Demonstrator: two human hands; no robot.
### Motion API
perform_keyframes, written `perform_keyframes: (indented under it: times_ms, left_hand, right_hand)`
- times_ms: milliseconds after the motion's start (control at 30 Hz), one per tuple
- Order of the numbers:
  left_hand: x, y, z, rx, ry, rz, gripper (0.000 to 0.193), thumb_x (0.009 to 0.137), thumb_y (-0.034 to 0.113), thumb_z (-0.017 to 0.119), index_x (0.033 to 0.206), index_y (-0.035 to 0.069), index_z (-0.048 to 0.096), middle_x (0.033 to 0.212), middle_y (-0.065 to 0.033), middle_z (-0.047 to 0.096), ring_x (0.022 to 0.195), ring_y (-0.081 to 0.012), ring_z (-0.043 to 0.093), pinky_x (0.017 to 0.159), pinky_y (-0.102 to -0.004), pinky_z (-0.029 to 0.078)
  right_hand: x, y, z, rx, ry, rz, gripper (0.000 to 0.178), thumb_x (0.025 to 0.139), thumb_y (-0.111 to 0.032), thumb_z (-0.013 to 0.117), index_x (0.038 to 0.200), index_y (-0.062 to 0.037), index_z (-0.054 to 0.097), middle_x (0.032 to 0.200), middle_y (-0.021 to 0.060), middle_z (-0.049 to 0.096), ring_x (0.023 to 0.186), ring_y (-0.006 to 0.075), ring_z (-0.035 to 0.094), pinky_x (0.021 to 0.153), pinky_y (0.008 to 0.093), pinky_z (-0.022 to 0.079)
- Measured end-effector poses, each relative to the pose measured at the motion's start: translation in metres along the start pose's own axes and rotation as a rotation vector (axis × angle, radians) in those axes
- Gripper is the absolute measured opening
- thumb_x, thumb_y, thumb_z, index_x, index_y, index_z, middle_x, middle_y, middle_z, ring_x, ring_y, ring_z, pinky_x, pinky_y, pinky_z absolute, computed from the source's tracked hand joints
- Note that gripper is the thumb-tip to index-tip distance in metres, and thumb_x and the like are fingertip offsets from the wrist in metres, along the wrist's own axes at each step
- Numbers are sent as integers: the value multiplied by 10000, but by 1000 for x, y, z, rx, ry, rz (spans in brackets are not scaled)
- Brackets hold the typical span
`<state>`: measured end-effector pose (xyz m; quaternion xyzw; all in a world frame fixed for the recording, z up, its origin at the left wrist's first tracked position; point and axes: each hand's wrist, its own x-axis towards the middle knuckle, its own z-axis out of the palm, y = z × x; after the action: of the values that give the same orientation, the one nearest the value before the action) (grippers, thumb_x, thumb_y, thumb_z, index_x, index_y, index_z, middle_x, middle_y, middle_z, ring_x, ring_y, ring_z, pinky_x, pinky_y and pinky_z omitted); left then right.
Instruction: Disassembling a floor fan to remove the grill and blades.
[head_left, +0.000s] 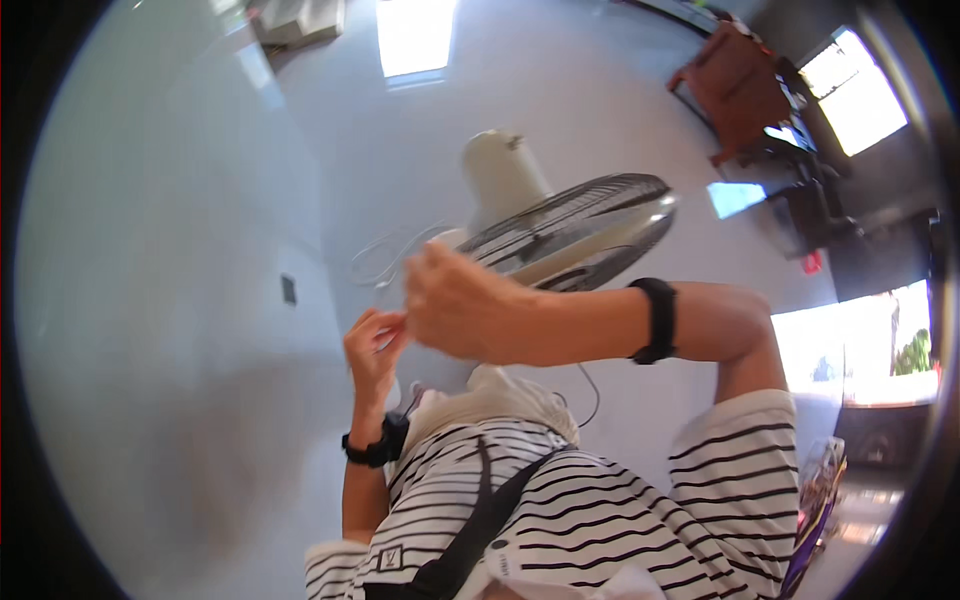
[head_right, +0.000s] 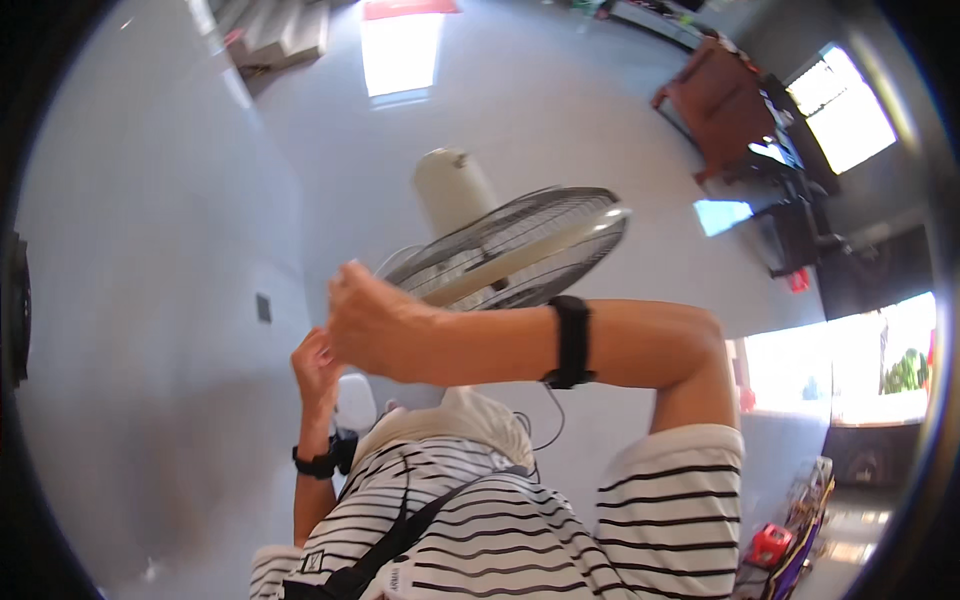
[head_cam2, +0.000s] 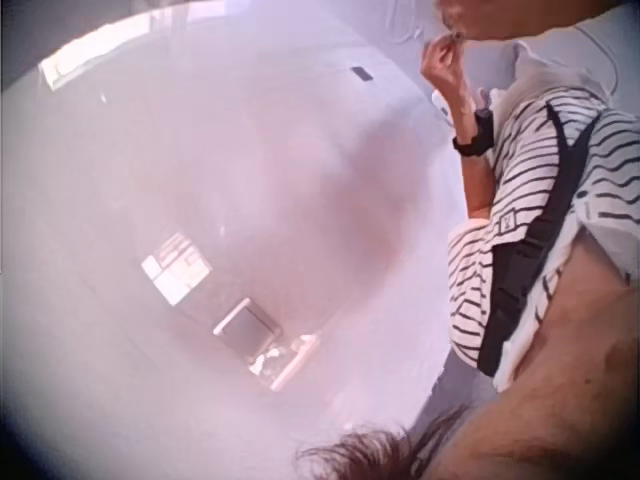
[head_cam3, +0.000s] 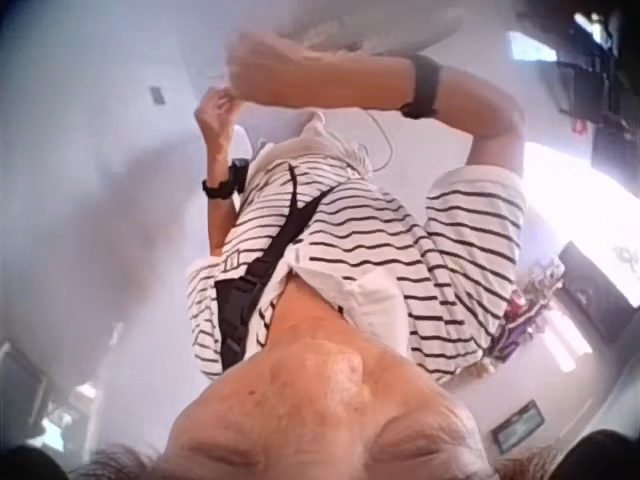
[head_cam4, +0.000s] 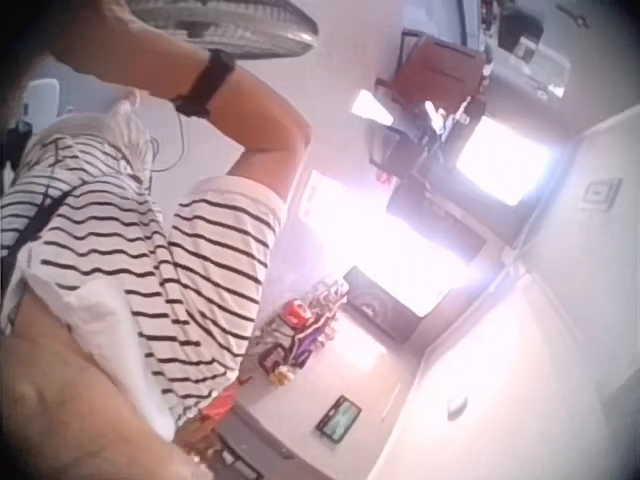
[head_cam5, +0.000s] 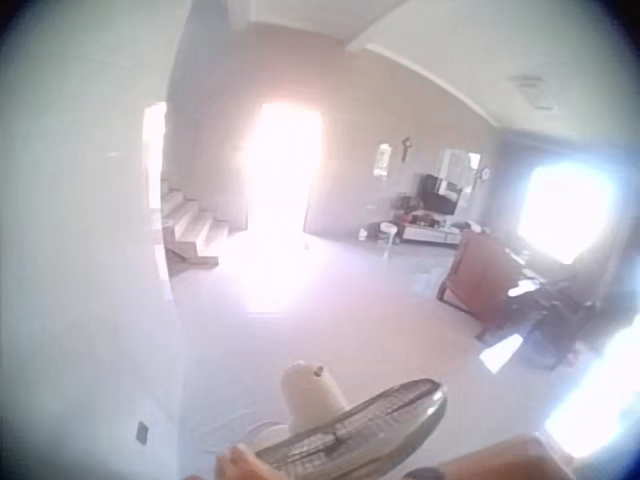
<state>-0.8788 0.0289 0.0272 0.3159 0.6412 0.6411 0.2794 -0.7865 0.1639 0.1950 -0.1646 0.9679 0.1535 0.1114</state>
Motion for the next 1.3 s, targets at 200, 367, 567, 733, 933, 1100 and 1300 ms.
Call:
perform_keyframes:
  times_ms: [200,367,567,733,933,1100,1300]
  left_hand:
    - [2,1,9,230,75,111,103,729,22,625,811,-16,575,732,3,491,716,-68,483,578,-195,405]
    - [0,12,12,59,54,58,110,735,57,628,803,-10,574,705,16,463,704,-68,480,571,-183,390]
    - [-1,11,14,258,74,117,147,746,90,618,850,-7,578,761,-19,532,745,-98,520,624,-221,429]
    - [4,24,23,392,127,33,196,753,116,609,892,-18,575,850,-62,587,803,-124,543,658,-265,440]
    - [0,-6,4,294,57,84,197,750,116,615,880,-21,560,785,-40,579,740,-109,528,635,-265,428]
    - [5,51,34,419,172,79,153,741,112,615,826,-5,566,794,-62,567,764,-128,522,627,-261,420]
    - [3,-2,9,165,41,87,144,722,40,647,844,1,578,826,-37,541,781,-121,534,686,-267,462]
  right_hand:
    - [1,-23,19,96,319,109,49,623,-158,653,628,-118,624,764,13,556,771,182,513,624,294,378]
    - [-2,-18,3,11,136,136,86,597,-187,678,619,-128,619,682,-17,530,753,162,496,587,272,345]
    - [0,-16,-5,-13,92,34,100,570,-185,677,628,-127,620,622,-33,505,729,146,481,572,260,315]
    - [3,-25,14,51,248,108,101,569,-173,668,636,-109,625,636,-10,510,689,145,486,583,273,322]
    - [0,-22,4,80,120,155,130,574,-181,664,665,-97,627,671,-3,527,688,151,503,593,273,331]
    - [1,-17,0,72,151,21,127,584,-176,661,665,-90,613,695,-17,537,690,145,514,578,274,355]
    - [4,-9,7,262,153,88,53,624,-82,627,676,-84,619,711,50,528,696,162,540,521,277,415]
